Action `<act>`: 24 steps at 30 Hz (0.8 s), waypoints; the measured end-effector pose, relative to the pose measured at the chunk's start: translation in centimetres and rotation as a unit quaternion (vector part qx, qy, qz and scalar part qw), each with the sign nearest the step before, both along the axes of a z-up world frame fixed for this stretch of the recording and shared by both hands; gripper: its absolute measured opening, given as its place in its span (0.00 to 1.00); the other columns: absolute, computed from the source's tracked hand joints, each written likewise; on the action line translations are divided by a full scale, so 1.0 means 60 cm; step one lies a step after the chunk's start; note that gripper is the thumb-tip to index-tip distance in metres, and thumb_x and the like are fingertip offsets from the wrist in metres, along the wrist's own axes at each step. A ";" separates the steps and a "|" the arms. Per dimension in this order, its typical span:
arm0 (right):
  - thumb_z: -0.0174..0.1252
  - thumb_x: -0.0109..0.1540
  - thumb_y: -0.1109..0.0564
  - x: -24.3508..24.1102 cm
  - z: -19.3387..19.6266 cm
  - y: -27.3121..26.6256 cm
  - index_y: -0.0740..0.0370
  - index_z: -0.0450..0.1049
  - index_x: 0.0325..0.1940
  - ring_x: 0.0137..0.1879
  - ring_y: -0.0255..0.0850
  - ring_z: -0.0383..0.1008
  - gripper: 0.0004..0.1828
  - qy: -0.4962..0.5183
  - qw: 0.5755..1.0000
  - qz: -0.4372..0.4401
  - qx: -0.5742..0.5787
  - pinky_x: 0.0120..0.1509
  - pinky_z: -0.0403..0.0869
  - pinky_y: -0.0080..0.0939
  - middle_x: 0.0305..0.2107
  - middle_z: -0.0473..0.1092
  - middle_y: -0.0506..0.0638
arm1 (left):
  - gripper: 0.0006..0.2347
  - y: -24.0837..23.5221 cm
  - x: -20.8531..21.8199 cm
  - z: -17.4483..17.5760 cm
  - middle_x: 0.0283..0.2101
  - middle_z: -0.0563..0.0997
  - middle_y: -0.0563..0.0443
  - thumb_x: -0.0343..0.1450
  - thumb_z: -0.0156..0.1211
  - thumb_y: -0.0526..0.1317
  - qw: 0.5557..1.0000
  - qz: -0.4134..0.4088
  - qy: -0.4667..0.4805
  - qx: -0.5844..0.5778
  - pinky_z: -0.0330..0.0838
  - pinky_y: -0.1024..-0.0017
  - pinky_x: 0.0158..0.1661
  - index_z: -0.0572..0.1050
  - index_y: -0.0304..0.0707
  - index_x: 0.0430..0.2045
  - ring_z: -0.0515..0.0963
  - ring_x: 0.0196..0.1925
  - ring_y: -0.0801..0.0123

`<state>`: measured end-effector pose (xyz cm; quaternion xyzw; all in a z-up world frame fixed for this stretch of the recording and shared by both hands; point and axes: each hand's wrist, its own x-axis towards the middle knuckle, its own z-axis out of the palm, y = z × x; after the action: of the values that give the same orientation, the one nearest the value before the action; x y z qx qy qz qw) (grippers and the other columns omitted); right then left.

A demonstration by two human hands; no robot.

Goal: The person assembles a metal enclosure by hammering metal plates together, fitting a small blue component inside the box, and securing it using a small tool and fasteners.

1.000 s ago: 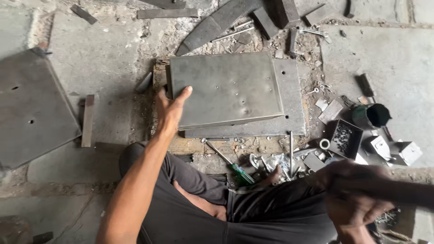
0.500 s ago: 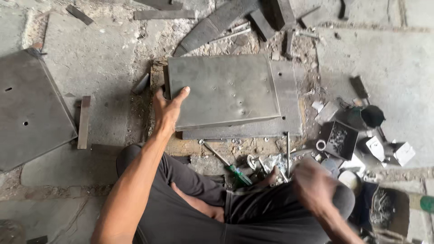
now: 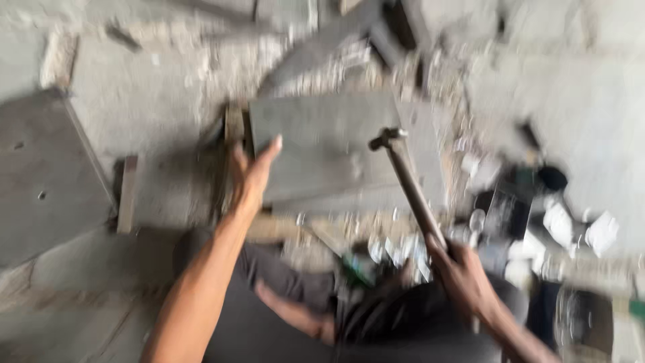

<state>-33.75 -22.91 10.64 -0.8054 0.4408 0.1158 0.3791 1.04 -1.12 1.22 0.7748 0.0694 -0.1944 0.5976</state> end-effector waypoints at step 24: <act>0.54 0.68 0.45 -0.008 -0.018 -0.021 0.68 0.74 0.33 0.24 0.44 0.66 0.21 -0.031 0.995 0.054 -0.079 0.28 0.65 0.44 0.18 0.69 0.58 | 0.35 0.006 -0.002 -0.003 0.52 0.83 0.33 0.58 0.73 0.54 0.998 -0.004 -0.031 -0.058 0.78 0.52 0.52 0.76 0.23 0.53 0.83 0.51 0.49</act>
<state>-34.24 -24.18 9.53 -0.8584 0.3929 0.0760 0.3208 0.94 -0.77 1.02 0.7450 0.0368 -0.1766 0.6422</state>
